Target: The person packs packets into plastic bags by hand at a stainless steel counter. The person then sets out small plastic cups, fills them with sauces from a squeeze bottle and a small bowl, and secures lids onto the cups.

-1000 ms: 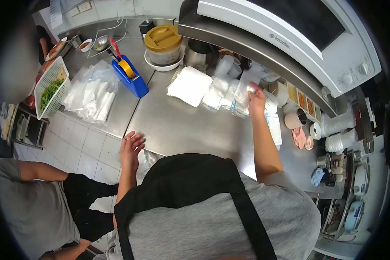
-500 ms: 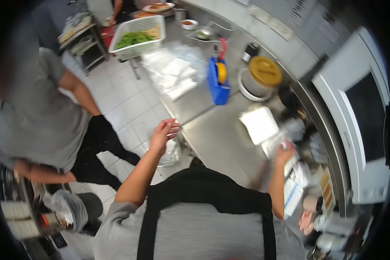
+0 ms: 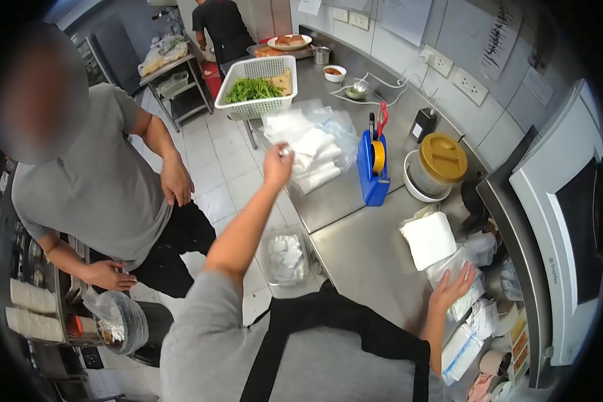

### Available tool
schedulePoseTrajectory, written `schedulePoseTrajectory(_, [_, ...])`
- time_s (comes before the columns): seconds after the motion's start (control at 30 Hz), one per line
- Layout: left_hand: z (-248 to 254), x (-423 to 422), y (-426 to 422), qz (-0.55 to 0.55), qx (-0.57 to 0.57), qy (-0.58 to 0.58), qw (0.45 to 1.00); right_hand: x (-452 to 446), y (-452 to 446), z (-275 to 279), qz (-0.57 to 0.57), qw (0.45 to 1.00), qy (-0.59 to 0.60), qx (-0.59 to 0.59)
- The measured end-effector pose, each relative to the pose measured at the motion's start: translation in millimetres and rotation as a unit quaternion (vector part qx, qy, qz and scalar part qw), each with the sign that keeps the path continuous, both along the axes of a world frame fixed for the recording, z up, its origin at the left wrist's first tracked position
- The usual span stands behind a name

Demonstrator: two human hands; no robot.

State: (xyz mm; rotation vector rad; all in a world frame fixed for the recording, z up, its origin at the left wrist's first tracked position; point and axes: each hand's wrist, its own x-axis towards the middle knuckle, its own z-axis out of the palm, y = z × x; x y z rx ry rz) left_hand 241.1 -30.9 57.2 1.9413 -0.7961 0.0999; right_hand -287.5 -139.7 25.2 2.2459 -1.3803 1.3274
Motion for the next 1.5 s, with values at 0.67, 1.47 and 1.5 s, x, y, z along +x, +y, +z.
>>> schedulePoseTrajectory(0.67, [50,47,-56,-0.073,-0.106,-0.077,0.989,45,86,-1,0.223,0.942,0.061,0.243])
schedulePoseTrajectory(1.47, [17,15,-65,-0.017,0.023,0.016,0.999,101,76,-15,0.231,0.950,0.032,0.206])
schedulePoseTrajectory(1.5, [21,13,-64,-0.019,0.008,-0.017,1.000,101,75,-13,0.230,0.950,0.035,0.210])
